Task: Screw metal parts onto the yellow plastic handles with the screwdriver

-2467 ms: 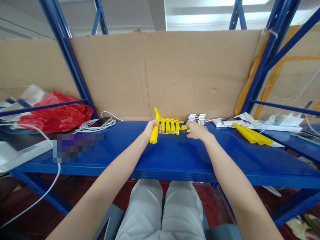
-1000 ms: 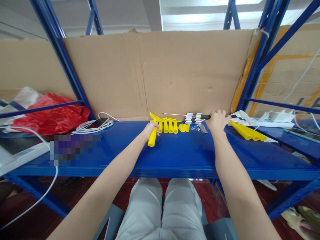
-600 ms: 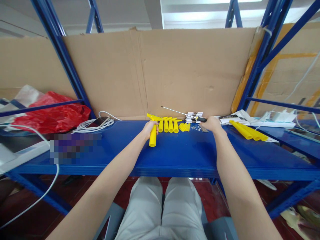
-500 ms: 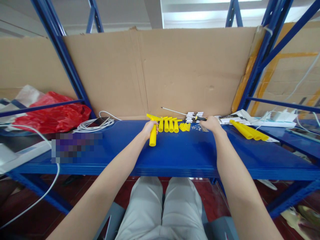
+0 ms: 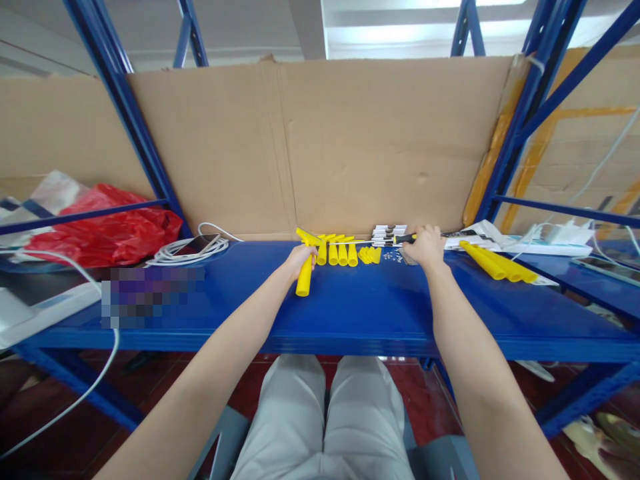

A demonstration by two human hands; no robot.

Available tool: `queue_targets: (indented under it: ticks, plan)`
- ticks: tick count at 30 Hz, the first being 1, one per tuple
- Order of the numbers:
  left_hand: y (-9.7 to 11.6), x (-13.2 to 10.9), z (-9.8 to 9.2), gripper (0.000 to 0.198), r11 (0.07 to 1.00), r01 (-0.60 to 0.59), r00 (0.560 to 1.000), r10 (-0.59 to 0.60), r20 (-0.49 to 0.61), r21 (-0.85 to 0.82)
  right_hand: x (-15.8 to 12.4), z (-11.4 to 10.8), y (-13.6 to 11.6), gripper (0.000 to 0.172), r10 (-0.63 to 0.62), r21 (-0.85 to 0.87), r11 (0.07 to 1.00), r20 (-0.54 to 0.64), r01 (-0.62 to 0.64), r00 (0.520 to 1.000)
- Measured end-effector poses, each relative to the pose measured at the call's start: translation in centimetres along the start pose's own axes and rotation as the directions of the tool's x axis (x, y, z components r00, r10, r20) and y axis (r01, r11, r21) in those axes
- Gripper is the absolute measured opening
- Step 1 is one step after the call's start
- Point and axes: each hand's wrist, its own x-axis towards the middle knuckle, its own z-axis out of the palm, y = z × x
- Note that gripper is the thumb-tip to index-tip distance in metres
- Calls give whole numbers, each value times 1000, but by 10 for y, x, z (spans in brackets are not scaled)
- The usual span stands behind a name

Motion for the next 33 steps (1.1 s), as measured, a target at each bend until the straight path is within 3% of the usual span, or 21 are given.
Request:
queue_targets:
  ticks: [8, 33]
  plan:
    - [-3, 0, 2, 17, 989, -26, 999, 21, 35, 146, -1, -1, -6, 30, 2, 53, 999, -23, -1, 1000]
    - [-6, 5, 1, 19, 985, -54, 998, 48, 38, 165, -3, -6, -13, 32, -4, 97, 995, 18, 3, 1000]
